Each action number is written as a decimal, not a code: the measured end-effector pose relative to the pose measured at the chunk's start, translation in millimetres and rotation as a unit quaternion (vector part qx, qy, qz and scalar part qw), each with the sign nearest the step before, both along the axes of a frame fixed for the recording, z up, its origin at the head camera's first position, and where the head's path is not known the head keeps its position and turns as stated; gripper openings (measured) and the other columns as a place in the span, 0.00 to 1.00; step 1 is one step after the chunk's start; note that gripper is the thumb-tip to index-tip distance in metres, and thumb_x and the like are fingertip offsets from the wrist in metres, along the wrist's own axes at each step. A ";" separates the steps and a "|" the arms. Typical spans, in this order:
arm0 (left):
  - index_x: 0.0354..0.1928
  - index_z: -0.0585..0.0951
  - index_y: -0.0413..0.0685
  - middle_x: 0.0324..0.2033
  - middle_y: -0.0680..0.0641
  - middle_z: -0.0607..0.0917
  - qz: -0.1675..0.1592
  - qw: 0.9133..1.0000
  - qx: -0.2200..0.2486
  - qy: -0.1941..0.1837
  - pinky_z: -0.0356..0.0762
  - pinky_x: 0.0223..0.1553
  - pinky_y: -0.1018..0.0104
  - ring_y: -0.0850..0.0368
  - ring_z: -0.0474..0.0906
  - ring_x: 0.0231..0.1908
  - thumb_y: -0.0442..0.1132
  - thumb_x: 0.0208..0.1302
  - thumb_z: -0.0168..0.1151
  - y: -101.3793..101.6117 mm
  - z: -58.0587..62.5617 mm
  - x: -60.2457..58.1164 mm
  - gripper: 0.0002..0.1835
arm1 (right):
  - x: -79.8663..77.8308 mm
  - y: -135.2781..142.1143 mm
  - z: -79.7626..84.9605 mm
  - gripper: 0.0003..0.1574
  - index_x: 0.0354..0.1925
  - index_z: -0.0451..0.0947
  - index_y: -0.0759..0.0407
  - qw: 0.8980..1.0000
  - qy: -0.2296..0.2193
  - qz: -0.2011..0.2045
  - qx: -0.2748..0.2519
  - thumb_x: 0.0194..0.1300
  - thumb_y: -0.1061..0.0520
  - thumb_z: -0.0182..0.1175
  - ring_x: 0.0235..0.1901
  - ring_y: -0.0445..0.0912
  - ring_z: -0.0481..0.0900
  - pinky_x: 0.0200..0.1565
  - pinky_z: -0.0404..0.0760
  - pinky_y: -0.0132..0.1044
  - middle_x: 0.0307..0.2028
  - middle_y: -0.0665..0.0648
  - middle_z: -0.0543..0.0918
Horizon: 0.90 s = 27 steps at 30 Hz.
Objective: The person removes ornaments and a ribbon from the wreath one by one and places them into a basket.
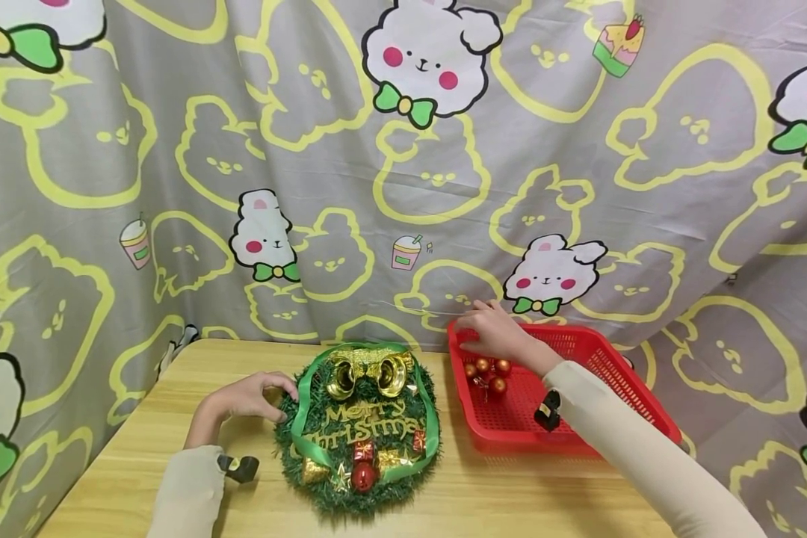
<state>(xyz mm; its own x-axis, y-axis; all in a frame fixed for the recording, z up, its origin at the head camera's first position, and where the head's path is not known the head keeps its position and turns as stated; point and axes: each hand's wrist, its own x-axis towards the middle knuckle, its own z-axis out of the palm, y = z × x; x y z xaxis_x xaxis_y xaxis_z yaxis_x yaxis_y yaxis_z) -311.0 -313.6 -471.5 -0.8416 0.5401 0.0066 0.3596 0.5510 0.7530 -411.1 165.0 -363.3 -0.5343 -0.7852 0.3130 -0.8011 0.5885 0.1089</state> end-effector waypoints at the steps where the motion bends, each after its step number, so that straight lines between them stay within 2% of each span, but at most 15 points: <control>1: 0.47 0.84 0.48 0.56 0.44 0.81 -0.001 1.000 0.001 0.001 0.70 0.61 0.39 0.45 0.72 0.60 0.38 0.54 0.73 0.0 0.3 -0.1 0.17 | 2.0 -2.6 1.5 0.16 0.43 0.88 0.53 1.000 -0.009 -0.003 -0.007 0.55 0.54 0.77 0.44 0.52 0.76 0.47 0.68 0.52 0.43 0.51 0.90; 5: 0.47 0.84 0.47 0.56 0.43 0.81 -0.003 1.000 0.004 0.002 0.69 0.61 0.39 0.44 0.72 0.60 0.37 0.54 0.73 -0.3 1.1 -0.7 0.17 | 10.8 -12.8 4.8 0.17 0.45 0.87 0.52 0.999 -0.036 -0.023 -0.026 0.57 0.51 0.76 0.50 0.54 0.79 0.49 0.70 0.52 0.45 0.51 0.90; 8: 0.47 0.85 0.48 0.56 0.43 0.80 -0.003 1.000 0.004 0.001 0.69 0.61 0.37 0.45 0.71 0.60 0.37 0.54 0.73 -0.5 0.9 -0.8 0.17 | 18.7 -20.9 3.6 0.17 0.46 0.87 0.52 0.998 -0.041 -0.030 -0.032 0.58 0.51 0.75 0.51 0.54 0.79 0.49 0.70 0.51 0.45 0.52 0.90; 14: 0.47 0.85 0.48 0.57 0.41 0.80 -0.005 1.000 0.009 0.004 0.68 0.61 0.34 0.39 0.71 0.61 0.37 0.54 0.73 0.8 1.7 1.2 0.16 | 38.2 -39.2 -10.7 0.17 0.44 0.88 0.52 0.999 0.007 -0.039 -0.033 0.56 0.50 0.76 0.43 0.50 0.76 0.47 0.71 0.49 0.40 0.52 0.89; 21: 0.46 0.85 0.50 0.56 0.43 0.81 0.006 1.000 -0.004 0.005 0.67 0.62 0.32 0.44 0.72 0.61 0.38 0.54 0.73 1.0 0.7 1.2 0.16 | 61.0 -59.8 -22.9 0.17 0.43 0.88 0.50 0.997 0.040 -0.071 -0.014 0.56 0.47 0.76 0.39 0.49 0.73 0.46 0.69 0.47 0.38 0.50 0.88; 27: 0.47 0.85 0.49 0.57 0.42 0.80 -0.002 1.000 0.006 0.004 0.67 0.62 0.31 0.40 0.71 0.61 0.38 0.53 0.73 0.8 0.2 0.5 0.17 | 67.1 -71.0 -37.8 0.16 0.39 0.87 0.52 0.994 0.054 -0.097 0.009 0.54 0.48 0.77 0.37 0.50 0.72 0.44 0.65 0.46 0.33 0.52 0.86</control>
